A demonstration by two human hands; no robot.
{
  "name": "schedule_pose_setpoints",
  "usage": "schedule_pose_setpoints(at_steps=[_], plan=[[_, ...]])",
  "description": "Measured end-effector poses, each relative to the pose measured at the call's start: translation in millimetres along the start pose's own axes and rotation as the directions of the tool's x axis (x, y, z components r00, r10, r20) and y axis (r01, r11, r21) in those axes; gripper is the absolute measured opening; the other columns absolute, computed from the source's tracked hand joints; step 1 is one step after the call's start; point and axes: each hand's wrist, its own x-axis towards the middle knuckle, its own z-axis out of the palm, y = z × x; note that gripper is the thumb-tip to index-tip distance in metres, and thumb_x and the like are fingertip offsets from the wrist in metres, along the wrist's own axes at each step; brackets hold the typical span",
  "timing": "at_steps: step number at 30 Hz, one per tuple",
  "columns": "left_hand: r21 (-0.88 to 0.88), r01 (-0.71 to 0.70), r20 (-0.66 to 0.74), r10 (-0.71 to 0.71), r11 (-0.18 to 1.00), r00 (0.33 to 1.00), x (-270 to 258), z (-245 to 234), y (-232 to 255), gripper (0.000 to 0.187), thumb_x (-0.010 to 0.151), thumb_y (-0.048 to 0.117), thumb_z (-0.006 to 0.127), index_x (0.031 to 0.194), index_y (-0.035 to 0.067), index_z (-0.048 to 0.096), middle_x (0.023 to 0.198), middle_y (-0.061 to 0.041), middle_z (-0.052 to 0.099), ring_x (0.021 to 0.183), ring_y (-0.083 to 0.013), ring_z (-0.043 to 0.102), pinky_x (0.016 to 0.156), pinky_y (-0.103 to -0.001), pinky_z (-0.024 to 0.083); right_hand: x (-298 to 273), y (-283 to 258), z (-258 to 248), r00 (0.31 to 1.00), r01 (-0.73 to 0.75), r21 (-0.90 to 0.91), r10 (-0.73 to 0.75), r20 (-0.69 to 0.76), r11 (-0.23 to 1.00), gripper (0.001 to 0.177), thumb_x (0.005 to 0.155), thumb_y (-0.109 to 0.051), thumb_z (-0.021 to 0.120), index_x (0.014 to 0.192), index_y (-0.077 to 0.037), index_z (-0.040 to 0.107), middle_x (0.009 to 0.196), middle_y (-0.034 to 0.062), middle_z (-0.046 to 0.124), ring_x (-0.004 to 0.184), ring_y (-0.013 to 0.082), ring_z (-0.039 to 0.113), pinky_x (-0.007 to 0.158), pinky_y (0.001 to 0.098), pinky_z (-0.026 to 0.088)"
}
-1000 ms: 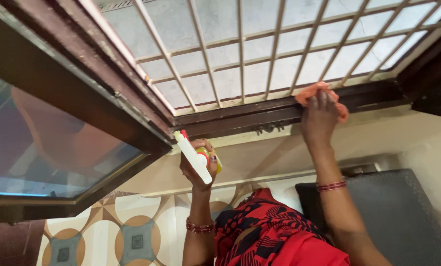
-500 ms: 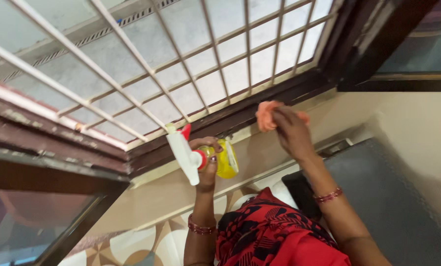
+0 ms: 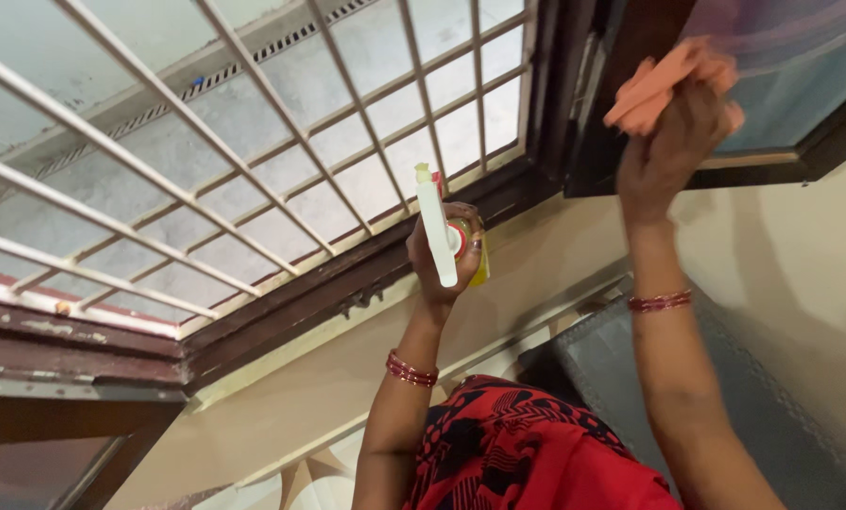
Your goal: The person sprays a cleaning solution onto a window frame and wipes it with an orange cloth. They repeatedly spray and wipe the frame and the metal grille, moving along the length of the window.
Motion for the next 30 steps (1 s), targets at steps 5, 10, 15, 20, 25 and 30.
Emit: schedule_pose_setpoints(at_steps=[5,10,15,20,25,30], plan=[[0.037,0.034,-0.025,-0.033,0.999,0.999,12,21,-13,0.028,0.086,0.003,0.069,0.112,-0.003,0.061,0.094,-0.011,0.071,0.084,-0.0197,0.072,0.085,-0.031,0.059,-86,22,10,0.994,-0.084,0.064,0.079,0.076,0.994,0.036,0.106,-0.019,0.062,0.138,-0.002,0.058,0.143,0.0096,0.057,0.139,0.0326,0.042,0.118,0.0479,0.033],[0.070,0.075,0.023,-0.077,0.995,0.997,23,33,-12,0.034,0.085,0.005,0.070,0.116,-0.002,0.057,0.096,-0.011,0.069,0.083,-0.0189,0.069,0.080,-0.030,0.057,-101,53,-8,0.977,0.067,0.042,-0.074,0.199,0.997,0.011,0.101,-0.006,0.071,0.112,-0.006,0.069,0.130,0.0052,0.061,0.132,0.0308,0.052,0.119,0.0455,0.041],[0.136,0.088,0.063,-0.098,0.987,0.993,25,49,-10,0.033,0.084,0.004,0.073,0.113,0.000,0.057,0.089,-0.009,0.069,0.076,-0.0170,0.068,0.073,-0.030,0.057,-16,70,-9,0.980,0.195,-0.119,-0.197,-0.005,0.974,0.009,0.103,-0.014,0.075,0.109,-0.009,0.076,0.127,0.0017,0.065,0.134,0.0274,0.052,0.118,0.0483,0.033],[0.199,0.069,0.021,-0.074,0.978,0.997,22,49,-3,0.031,0.083,0.002,0.073,0.110,0.001,0.059,0.089,-0.009,0.068,0.079,-0.0184,0.069,0.076,-0.030,0.056,87,126,-17,0.991,0.097,-0.106,-0.107,-0.086,0.990,0.027,0.107,-0.011,0.065,0.131,-0.009,0.078,0.146,0.0061,0.062,0.144,0.0272,0.040,0.118,0.0495,0.023],[0.184,0.087,0.024,-0.093,0.979,0.995,24,50,-2,0.031,0.082,0.002,0.072,0.109,0.001,0.058,0.090,-0.009,0.068,0.079,-0.0179,0.069,0.076,-0.029,0.056,99,111,19,0.946,0.220,-0.152,-0.248,-0.208,0.964,0.032,0.115,-0.004,0.065,0.146,-0.002,0.067,0.155,0.0115,0.055,0.154,0.0301,0.026,0.132,0.0505,0.018],[0.198,0.094,0.024,-0.101,0.976,0.995,19,51,-3,0.031,0.080,0.002,0.071,0.109,0.000,0.059,0.087,-0.008,0.067,0.076,-0.0168,0.066,0.075,-0.029,0.055,9,68,23,0.994,0.079,0.032,-0.076,-0.081,0.996,0.028,0.108,-0.010,0.064,0.136,-0.004,0.070,0.135,0.0045,0.057,0.144,0.0202,0.035,0.129,0.0510,0.026]])
